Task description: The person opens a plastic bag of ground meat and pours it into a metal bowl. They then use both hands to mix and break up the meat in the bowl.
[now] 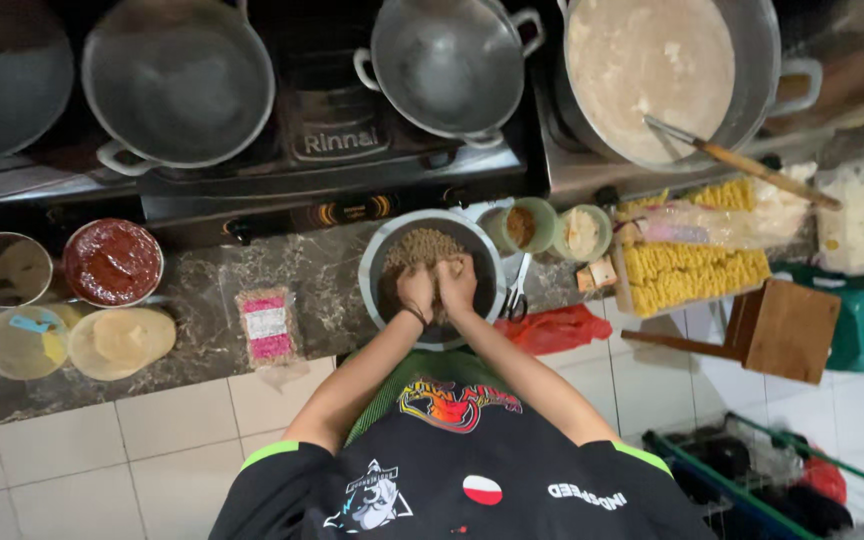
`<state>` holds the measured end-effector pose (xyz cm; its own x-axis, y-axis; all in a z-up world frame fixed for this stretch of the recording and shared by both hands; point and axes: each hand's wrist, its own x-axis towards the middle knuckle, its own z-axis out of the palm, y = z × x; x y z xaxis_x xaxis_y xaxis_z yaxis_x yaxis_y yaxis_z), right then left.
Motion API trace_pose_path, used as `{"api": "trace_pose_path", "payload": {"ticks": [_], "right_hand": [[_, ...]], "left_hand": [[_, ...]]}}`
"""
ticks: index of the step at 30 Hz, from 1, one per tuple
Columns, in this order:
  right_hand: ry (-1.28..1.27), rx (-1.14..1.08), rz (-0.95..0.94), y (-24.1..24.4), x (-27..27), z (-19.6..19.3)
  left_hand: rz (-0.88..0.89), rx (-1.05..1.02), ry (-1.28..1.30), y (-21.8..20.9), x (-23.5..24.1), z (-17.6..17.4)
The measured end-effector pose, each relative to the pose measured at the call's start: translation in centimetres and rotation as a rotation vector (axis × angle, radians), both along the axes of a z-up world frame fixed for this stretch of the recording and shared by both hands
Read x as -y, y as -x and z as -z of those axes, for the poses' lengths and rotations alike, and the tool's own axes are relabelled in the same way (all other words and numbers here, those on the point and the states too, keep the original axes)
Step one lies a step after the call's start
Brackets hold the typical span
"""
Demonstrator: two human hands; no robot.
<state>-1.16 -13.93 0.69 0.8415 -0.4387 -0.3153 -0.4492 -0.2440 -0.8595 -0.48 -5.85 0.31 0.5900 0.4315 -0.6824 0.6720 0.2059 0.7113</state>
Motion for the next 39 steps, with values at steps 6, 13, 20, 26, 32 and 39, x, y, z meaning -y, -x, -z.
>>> {"api": "trace_pose_path", "payload": {"ticks": [6,13,20,26,32,39], "right_hand": [[0.151,0.177,-0.164,1.0,-0.7,-2.5],[0.256,0.327,-0.401,1.1,-1.1,-5.8],[0.279,0.512,-0.632,0.2,-0.1,-7.3],[-0.137,0.165,-0.154,-0.5,0.3,-1.8],[-0.697,0.102,0.131,-1.6,3.3,2.2],[-0.577,-0.048,0.098,-1.8,3.7,2.0]], "left_hand": [[-0.228,-0.117,0.485,-0.5,-0.9,1.3],[-0.258,-0.192,0.661,0.0,-1.6,2.7],[-0.274,-0.064,0.79,-0.3,-2.1,3.4],[-0.093,-0.158,0.881,0.0,-2.1,1.0],[0.017,-0.146,0.951,0.2,-3.4,-1.9],[-0.066,-0.042,0.59,0.4,-2.5,0.7]]}}
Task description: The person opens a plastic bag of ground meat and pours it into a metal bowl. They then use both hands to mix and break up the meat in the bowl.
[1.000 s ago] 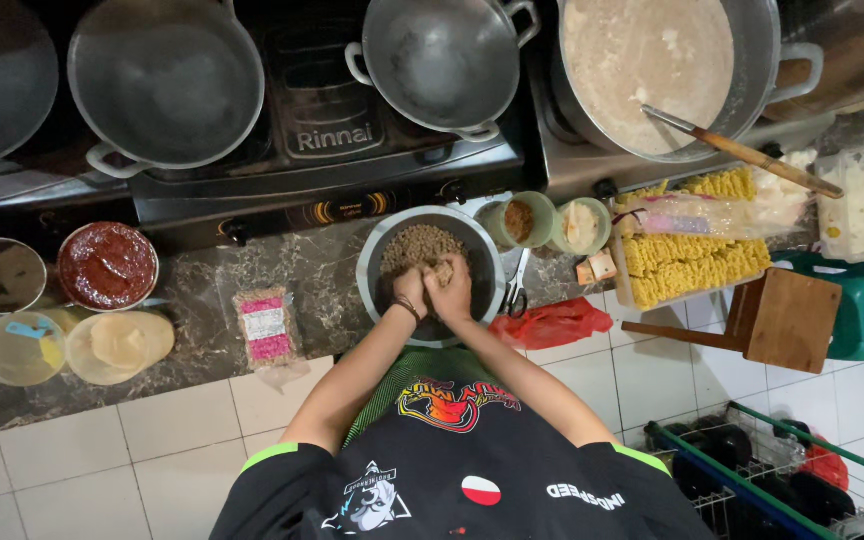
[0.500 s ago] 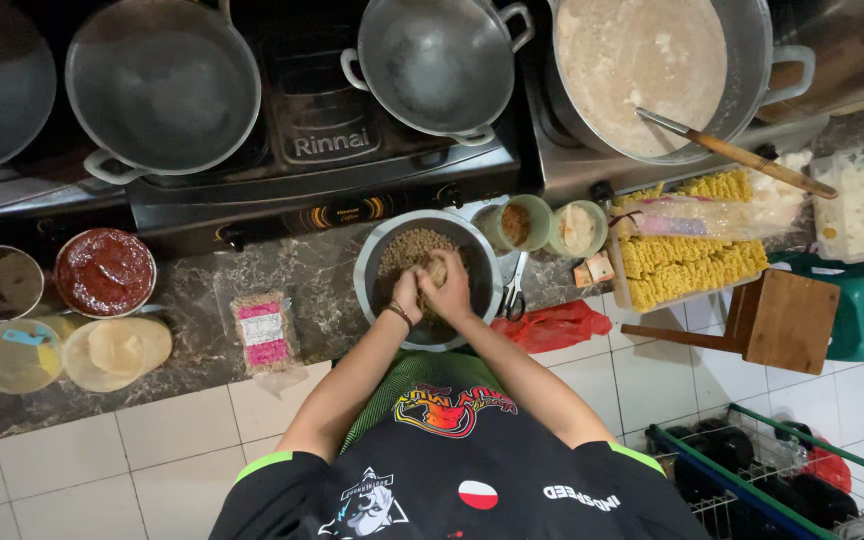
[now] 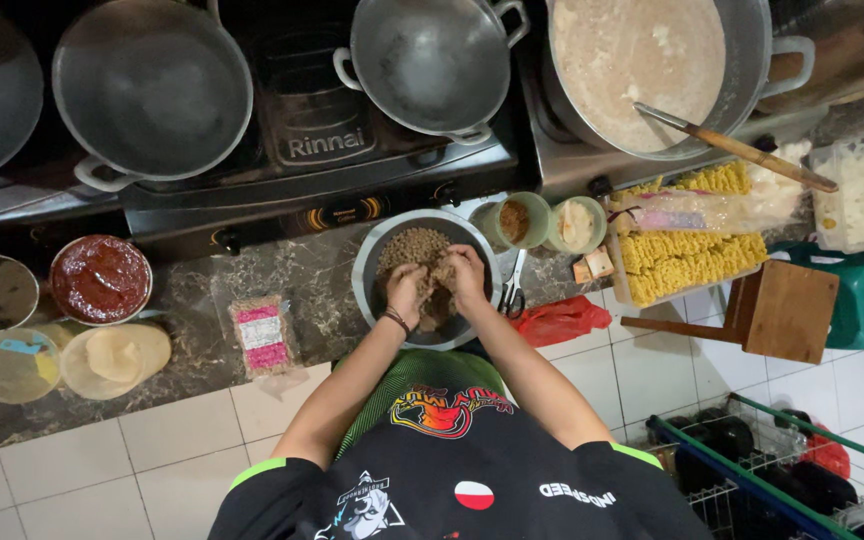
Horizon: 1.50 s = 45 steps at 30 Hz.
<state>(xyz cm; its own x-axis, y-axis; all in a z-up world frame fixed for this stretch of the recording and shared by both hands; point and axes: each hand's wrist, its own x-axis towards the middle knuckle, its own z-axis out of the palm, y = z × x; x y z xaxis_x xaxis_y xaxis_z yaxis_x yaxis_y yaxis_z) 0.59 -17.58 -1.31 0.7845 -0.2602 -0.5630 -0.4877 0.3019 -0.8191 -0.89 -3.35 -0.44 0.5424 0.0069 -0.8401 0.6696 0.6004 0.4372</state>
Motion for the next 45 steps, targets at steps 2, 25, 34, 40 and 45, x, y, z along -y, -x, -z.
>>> {"api": "trace_pose_path", "payload": {"ticks": [2,25,34,40,45], "right_hand": [[-0.02,0.02,0.017,0.1,-0.1,0.1],[-0.37,-0.059,0.075,0.8,-2.0,-2.6],[0.191,0.251,-0.067,3.9,-5.0,-2.5],[0.396,0.293,-0.266,4.0,-4.4,-3.5],[0.482,0.353,-0.218,3.8,-5.1,-1.8]], "left_hand": [[0.008,-0.005,-0.021,-0.1,0.0,0.5],[0.304,0.426,-0.554,-0.9,1.4,-1.2],[-0.017,0.189,-0.005,-1.5,1.3,0.8],[-0.107,0.011,0.073,-0.3,2.2,0.0],[-0.028,0.011,0.085,0.4,1.9,-0.4]]}}
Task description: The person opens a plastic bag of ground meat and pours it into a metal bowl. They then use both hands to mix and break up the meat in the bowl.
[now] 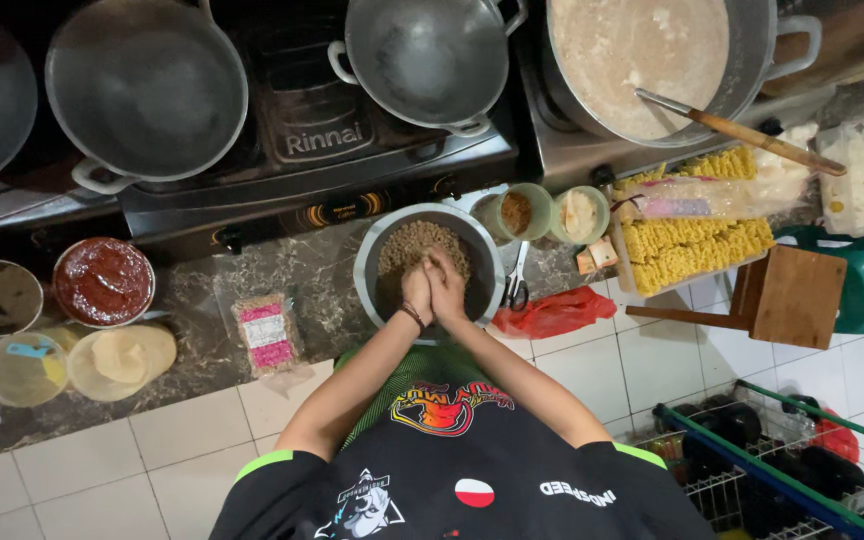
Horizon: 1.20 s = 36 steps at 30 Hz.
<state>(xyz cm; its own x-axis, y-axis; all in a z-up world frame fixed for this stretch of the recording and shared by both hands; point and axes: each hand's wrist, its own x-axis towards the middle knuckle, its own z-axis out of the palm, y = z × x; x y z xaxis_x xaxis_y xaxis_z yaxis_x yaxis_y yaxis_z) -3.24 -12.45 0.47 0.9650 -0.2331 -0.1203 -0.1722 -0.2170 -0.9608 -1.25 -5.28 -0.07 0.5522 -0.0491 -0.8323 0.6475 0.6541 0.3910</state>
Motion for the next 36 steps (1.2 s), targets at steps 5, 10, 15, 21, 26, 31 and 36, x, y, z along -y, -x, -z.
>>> {"api": "trace_pose_path", "payload": {"ticks": [5,10,15,21,26,31,36], "right_hand": [[-0.001,-0.114,0.045,-0.2,0.3,1.2],[-0.072,-0.183,0.069,-1.4,0.3,1.0],[-0.363,-0.193,0.055,-1.5,0.9,-1.0],[-0.364,-0.148,-0.03,-2.2,2.7,-0.4],[-0.059,-0.342,-0.007,-1.8,2.1,-0.6],[0.27,-0.449,-0.151,-2.4,2.4,-2.4],[-0.149,-0.6,-0.126,-2.4,4.5,-1.8]], "left_hand": [[0.171,0.245,-0.228,0.6,0.1,0.3],[0.13,0.169,-0.203,0.4,0.6,0.0],[0.181,0.154,-0.096,-0.6,-1.5,-1.0],[0.33,-0.05,-0.06,0.2,-3.0,-0.5],[0.354,0.061,-0.38,-0.5,-2.2,-0.3],[0.481,0.071,-0.608,-1.4,-3.6,-2.7],[0.336,-0.038,-0.191,-1.9,-5.3,-4.1]]}}
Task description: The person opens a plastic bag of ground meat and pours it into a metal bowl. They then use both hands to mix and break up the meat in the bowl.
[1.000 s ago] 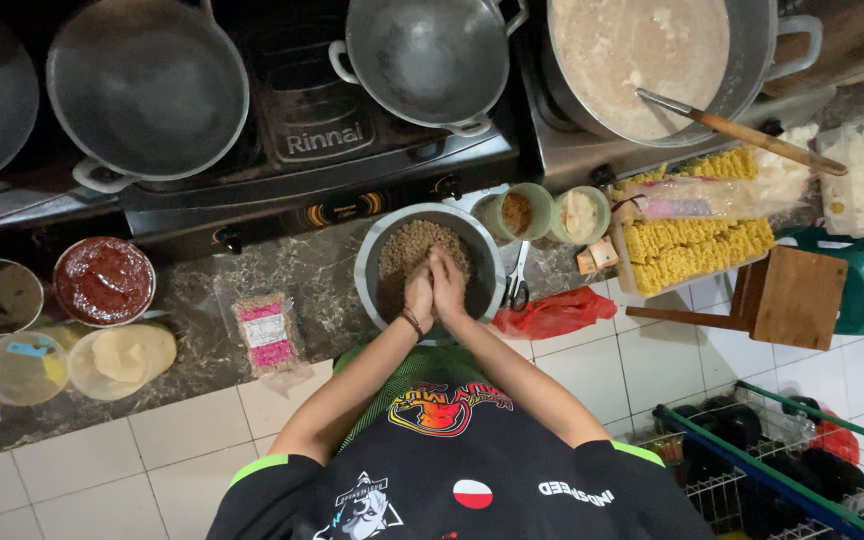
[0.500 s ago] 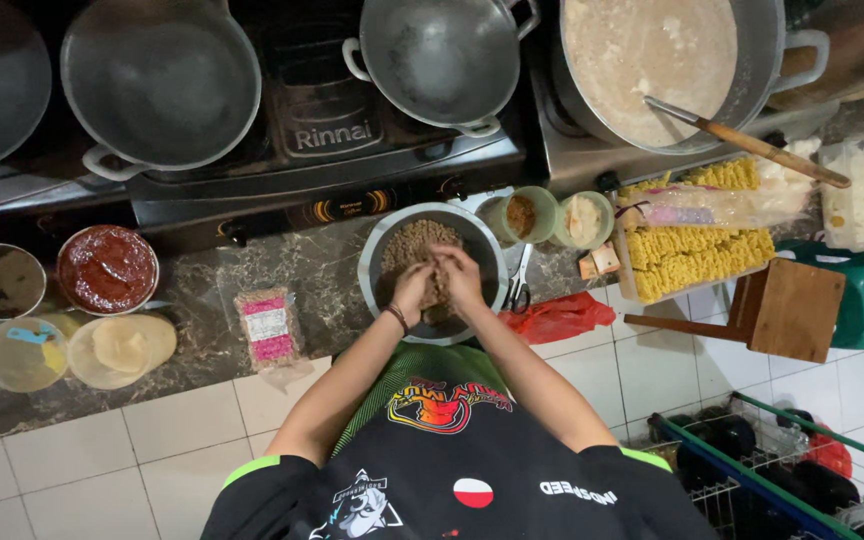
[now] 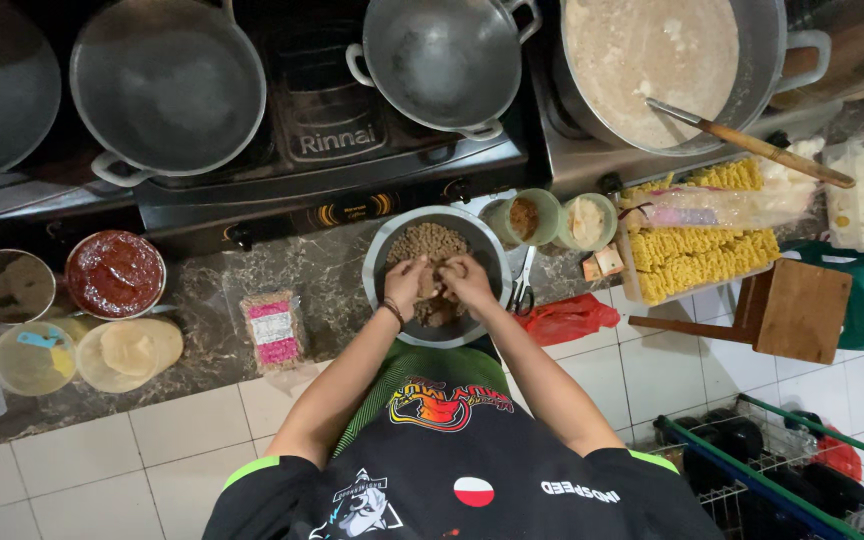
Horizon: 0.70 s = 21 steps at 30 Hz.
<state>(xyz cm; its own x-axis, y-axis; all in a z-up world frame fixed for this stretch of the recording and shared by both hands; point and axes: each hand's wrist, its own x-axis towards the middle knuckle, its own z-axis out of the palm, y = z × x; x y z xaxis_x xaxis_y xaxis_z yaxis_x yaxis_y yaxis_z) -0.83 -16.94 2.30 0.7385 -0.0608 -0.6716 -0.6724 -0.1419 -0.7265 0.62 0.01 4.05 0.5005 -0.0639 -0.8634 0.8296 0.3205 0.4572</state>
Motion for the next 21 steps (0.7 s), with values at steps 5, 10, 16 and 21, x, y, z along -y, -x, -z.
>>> {"api": "trace_pose_path", "payload": {"ticks": [5,10,16,21], "right_hand": [[-0.031,0.078,0.003,0.5,1.3,1.8],[0.046,-0.104,-0.005,0.2,0.8,1.3],[-0.135,-0.029,0.02,0.2,0.5,-0.2],[-0.284,-0.151,0.23,-0.3,1.4,0.4]], "left_hand": [[0.079,0.18,0.099,0.4,-0.5,0.7],[0.143,0.082,0.123,0.2,-0.8,0.7],[0.21,0.062,0.152,-0.1,-0.7,-0.6],[0.142,0.036,0.221,0.2,-0.6,-0.5]]}}
